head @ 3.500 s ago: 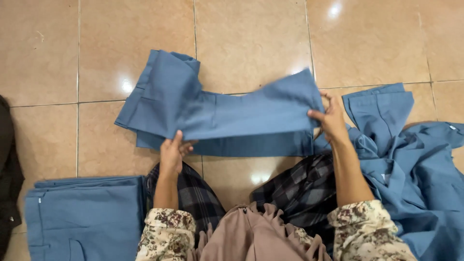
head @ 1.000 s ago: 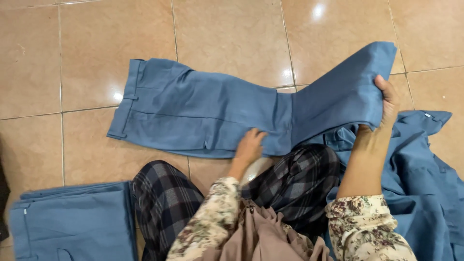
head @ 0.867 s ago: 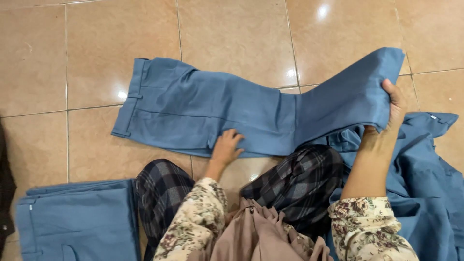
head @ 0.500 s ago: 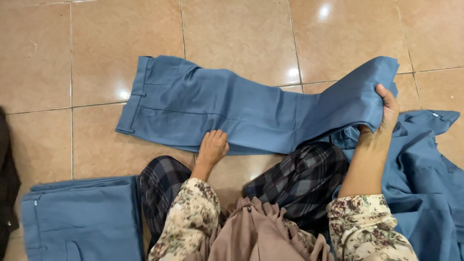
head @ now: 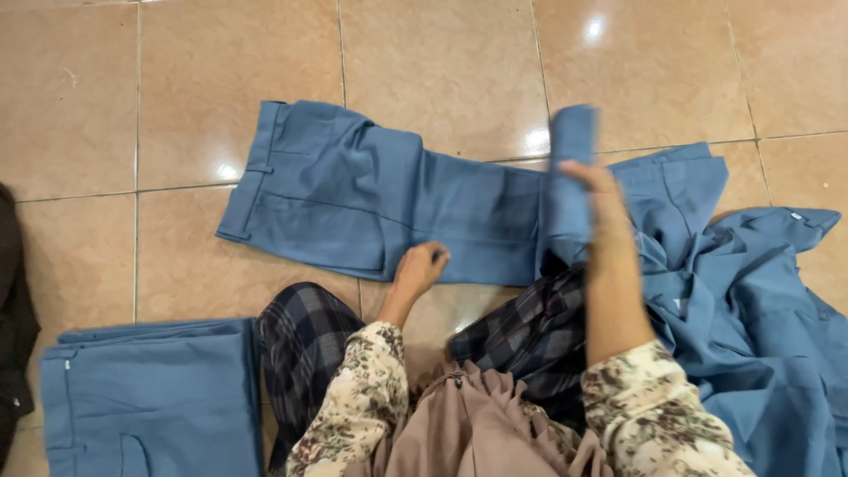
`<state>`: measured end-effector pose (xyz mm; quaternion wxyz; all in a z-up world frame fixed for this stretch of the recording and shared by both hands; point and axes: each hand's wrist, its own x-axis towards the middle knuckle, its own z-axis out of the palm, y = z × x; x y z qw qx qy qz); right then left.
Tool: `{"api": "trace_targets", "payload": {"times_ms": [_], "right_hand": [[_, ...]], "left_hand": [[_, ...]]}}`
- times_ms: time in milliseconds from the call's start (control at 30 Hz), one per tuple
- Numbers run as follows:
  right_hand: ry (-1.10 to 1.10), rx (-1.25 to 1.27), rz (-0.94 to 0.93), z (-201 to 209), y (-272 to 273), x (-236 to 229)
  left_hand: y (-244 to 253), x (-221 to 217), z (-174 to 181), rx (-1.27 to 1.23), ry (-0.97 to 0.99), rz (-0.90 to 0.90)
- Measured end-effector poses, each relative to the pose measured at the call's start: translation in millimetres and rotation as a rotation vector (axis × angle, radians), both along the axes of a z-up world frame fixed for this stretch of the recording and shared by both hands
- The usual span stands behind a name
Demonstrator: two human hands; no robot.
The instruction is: Folding blue trousers into neat rectangles and stacking them on the floor.
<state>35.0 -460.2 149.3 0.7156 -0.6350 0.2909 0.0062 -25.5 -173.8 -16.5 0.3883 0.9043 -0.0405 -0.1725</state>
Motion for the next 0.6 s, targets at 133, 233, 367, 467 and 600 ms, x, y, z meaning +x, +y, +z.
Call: {"api": "trace_targets", "payload": {"times_ms": [133, 233, 367, 467, 600], "right_hand": [[-0.079, 0.166, 0.180, -119.1, 66.1, 31.3], [-0.034, 0.087, 0.316, -173.5, 113.0, 37.8], [-0.085, -0.015, 0.536, -160.1, 123.3, 23.8], [-0.272, -0.555, 0.473, -168.6, 74.3, 22.1], [0.239, -1.091, 0.269, -172.9, 0.2, 21.1]], "left_hand": [[-9.0, 33.0, -16.1, -0.330, 0.065, 0.223], [-4.9, 50.1, -35.8, -0.762, 0.293, 0.614], [19.4, 52.6, -35.8, -0.594, 0.297, 0.654], [24.5, 59.6, -67.6, -0.340, 0.182, 0.579], [21.4, 57.2, -59.7, -0.206, -0.002, 0.555]]}}
